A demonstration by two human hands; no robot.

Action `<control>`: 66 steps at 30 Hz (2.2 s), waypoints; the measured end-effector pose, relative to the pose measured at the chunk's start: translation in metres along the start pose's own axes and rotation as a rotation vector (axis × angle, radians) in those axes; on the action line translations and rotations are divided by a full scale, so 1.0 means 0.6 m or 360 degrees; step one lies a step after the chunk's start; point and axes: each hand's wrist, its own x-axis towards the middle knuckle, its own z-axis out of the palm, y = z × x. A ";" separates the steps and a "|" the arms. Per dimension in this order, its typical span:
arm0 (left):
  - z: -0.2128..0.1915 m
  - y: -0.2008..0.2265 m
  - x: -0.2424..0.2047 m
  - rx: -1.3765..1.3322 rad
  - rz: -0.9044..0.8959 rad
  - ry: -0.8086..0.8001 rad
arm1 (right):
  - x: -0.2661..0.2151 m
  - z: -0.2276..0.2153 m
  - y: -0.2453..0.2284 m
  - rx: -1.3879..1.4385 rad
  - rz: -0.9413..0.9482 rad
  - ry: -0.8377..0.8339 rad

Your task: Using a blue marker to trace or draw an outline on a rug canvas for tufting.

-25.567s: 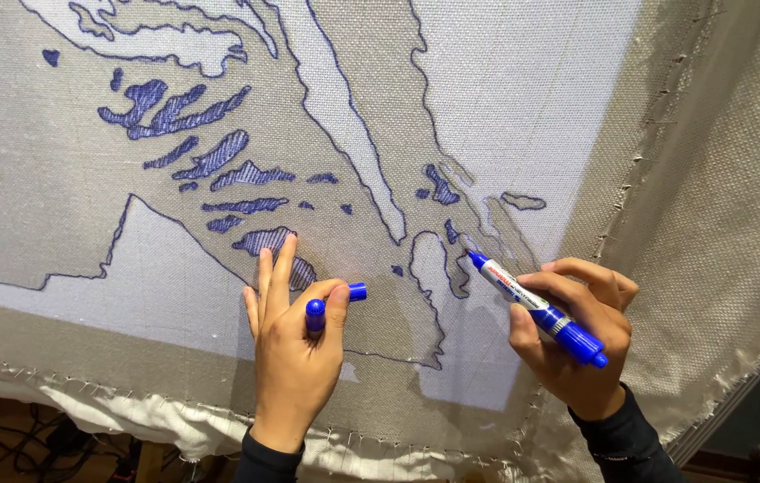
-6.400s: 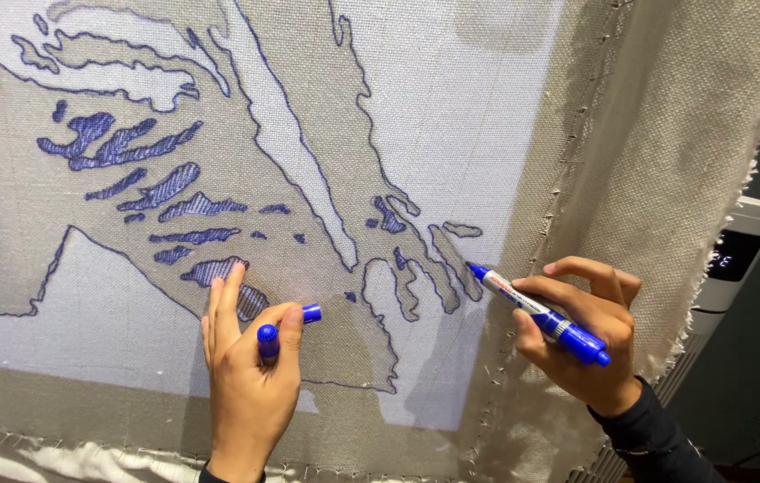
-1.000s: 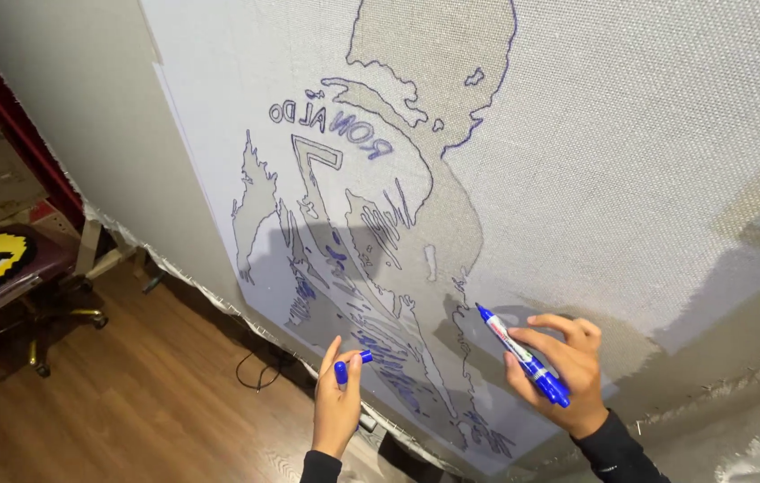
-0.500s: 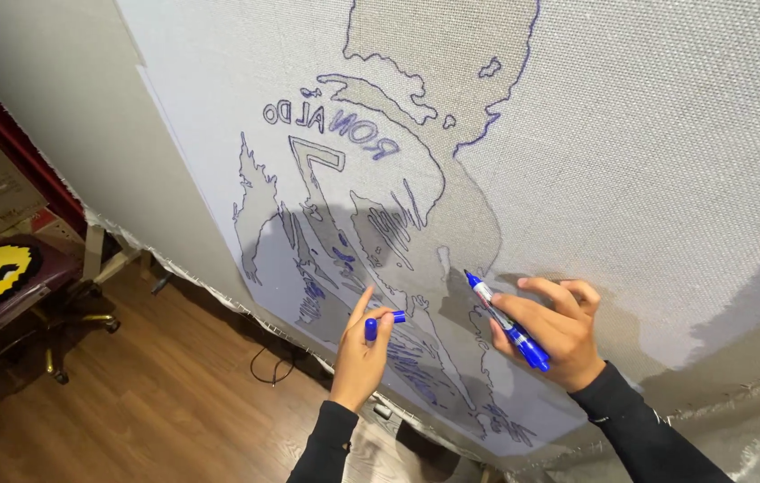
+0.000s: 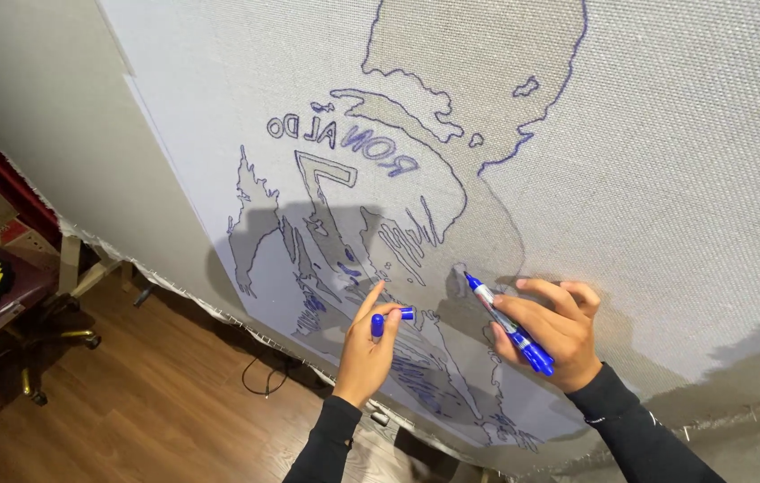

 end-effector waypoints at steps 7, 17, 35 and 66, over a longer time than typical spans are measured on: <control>-0.076 -0.032 0.024 0.0071 0.0081 -0.0038 | -0.029 -0.003 -0.037 0.0128 0.0293 0.0084; -0.130 -0.111 0.040 0.0070 -0.0035 -0.0048 | -0.034 0.028 -0.134 -0.0014 0.1003 0.0375; -0.020 0.007 -0.007 -0.0012 0.0093 -0.0112 | 0.006 0.023 -0.017 -0.0149 0.0082 0.0070; -0.002 -0.014 0.033 -0.0069 0.0112 -0.0231 | 0.008 0.051 -0.009 -0.0363 0.0009 0.0009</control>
